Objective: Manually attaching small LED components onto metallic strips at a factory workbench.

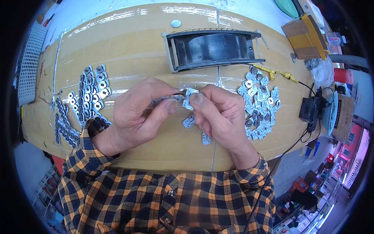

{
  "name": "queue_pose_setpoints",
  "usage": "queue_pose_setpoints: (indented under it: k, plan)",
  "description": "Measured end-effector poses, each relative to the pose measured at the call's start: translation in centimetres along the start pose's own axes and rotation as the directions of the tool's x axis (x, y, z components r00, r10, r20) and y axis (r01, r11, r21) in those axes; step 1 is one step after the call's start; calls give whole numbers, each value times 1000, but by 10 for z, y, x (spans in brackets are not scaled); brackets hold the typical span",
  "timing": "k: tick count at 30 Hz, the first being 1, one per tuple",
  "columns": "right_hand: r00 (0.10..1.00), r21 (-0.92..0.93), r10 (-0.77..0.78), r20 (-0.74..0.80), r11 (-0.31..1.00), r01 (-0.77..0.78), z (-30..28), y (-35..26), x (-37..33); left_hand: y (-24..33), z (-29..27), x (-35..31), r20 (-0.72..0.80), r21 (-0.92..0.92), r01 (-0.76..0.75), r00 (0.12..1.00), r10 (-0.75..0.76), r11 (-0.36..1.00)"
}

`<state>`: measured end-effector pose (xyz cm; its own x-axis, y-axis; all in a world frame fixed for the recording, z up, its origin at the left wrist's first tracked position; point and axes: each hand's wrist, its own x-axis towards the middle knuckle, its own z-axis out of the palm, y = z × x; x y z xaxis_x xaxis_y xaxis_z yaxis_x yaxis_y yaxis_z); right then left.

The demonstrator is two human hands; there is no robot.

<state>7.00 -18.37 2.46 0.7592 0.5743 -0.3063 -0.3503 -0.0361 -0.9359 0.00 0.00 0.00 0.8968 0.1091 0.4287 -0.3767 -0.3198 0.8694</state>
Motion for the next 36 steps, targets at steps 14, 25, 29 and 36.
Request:
queue_pose_setpoints:
  k: [14,25,29,36]
  plan:
    - [999,20,40,2,999,-40,1,-4,-2,2,3,-1,-15,-46,77,997,-78,996]
    - [938,-642,-286,195,686,342,-28,-19,-4,9,-5,4,164,-194,243,963,-212,950]
    - [900,-737,-340,272,528,422,-24,-19,-2,6,-4,1,281,-538,546,835,-474,643]
    - [853,-584,-419,313,623,520,-16,-11,-1,8,-6,-1,323,-447,487,870,-372,751]
